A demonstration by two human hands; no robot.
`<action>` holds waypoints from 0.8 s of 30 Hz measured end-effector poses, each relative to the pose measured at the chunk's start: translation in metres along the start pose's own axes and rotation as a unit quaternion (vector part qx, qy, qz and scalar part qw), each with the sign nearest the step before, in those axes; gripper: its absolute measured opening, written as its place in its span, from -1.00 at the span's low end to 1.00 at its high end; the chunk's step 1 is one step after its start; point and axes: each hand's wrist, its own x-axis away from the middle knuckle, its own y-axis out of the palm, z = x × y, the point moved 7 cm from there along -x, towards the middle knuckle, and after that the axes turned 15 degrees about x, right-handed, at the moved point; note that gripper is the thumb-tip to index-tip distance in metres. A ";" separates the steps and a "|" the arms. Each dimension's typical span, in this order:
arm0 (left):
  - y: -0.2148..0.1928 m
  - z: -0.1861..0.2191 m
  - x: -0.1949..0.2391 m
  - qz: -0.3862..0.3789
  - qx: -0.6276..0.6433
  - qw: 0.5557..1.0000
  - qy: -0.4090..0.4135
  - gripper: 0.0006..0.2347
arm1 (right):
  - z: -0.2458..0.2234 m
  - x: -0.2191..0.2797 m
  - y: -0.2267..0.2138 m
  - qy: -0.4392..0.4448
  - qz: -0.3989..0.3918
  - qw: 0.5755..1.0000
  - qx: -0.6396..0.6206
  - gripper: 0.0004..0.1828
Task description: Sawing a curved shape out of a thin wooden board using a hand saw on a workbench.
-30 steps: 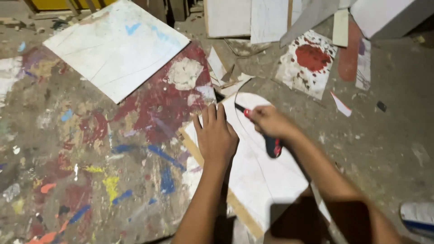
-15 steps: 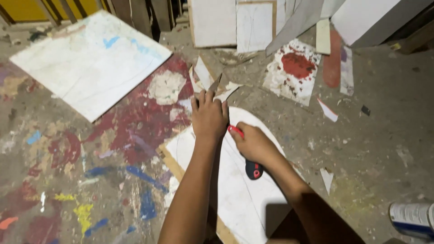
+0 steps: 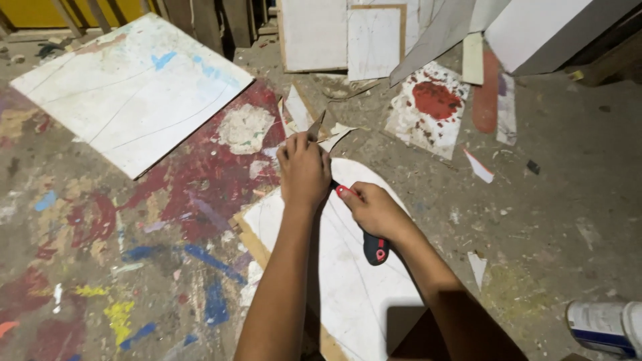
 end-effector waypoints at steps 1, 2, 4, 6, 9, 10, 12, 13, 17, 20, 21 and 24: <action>-0.002 0.004 -0.003 0.001 0.003 1.000 0.003 -0.80 | -0.004 0.003 -0.006 0.001 0.003 1.000 0.002 -0.58; -0.004 0.003 -0.002 -0.003 0.014 1.000 -0.011 -0.82 | -0.008 0.007 -0.009 0.007 0.003 1.000 -0.005 -0.59; -0.006 0.001 -0.002 -0.007 0.024 0.999 -0.022 -0.83 | -0.013 0.012 -0.013 0.014 0.004 1.000 -0.013 -0.60; -0.007 -0.002 -0.002 0.005 0.052 0.998 -0.026 -0.84 | -0.014 0.013 -0.015 0.013 0.001 1.000 -0.021 -0.59; -0.006 -0.005 -0.002 0.008 0.053 0.998 -0.035 -0.85 | -0.008 0.008 -0.010 0.022 -0.002 0.998 -0.054 -0.59; -0.008 -0.004 -0.002 0.008 0.052 0.998 -0.034 -0.85 | -0.010 0.010 -0.012 0.022 -0.001 0.998 -0.054 -0.59; -0.009 -0.004 -0.002 0.004 0.058 0.997 -0.045 -0.87 | -0.014 0.014 -0.014 0.030 0.005 0.998 -0.057 -0.60; -0.010 -0.003 -0.003 0.004 0.058 0.997 -0.045 -0.87 | -0.015 0.015 -0.015 0.030 0.005 0.998 -0.057 -0.60; -0.006 -0.008 -0.003 0.009 0.062 0.997 -0.042 -0.87 | -0.010 0.015 -0.010 0.025 0.042 0.999 -0.012 -0.60; -0.005 -0.009 -0.005 0.021 0.064 0.997 -0.038 -0.87 | -0.021 0.018 -0.013 0.008 0.074 0.994 0.074 -0.63; -0.007 -0.010 -0.006 0.028 0.070 0.996 -0.039 -0.87 | -0.030 0.020 -0.014 0.001 0.085 0.987 0.135 -0.64; -0.029 0.017 0.002 0.033 0.066 0.997 -0.038 -0.85 | -0.049 0.026 -0.028 -0.037 0.068 0.963 0.258 -0.55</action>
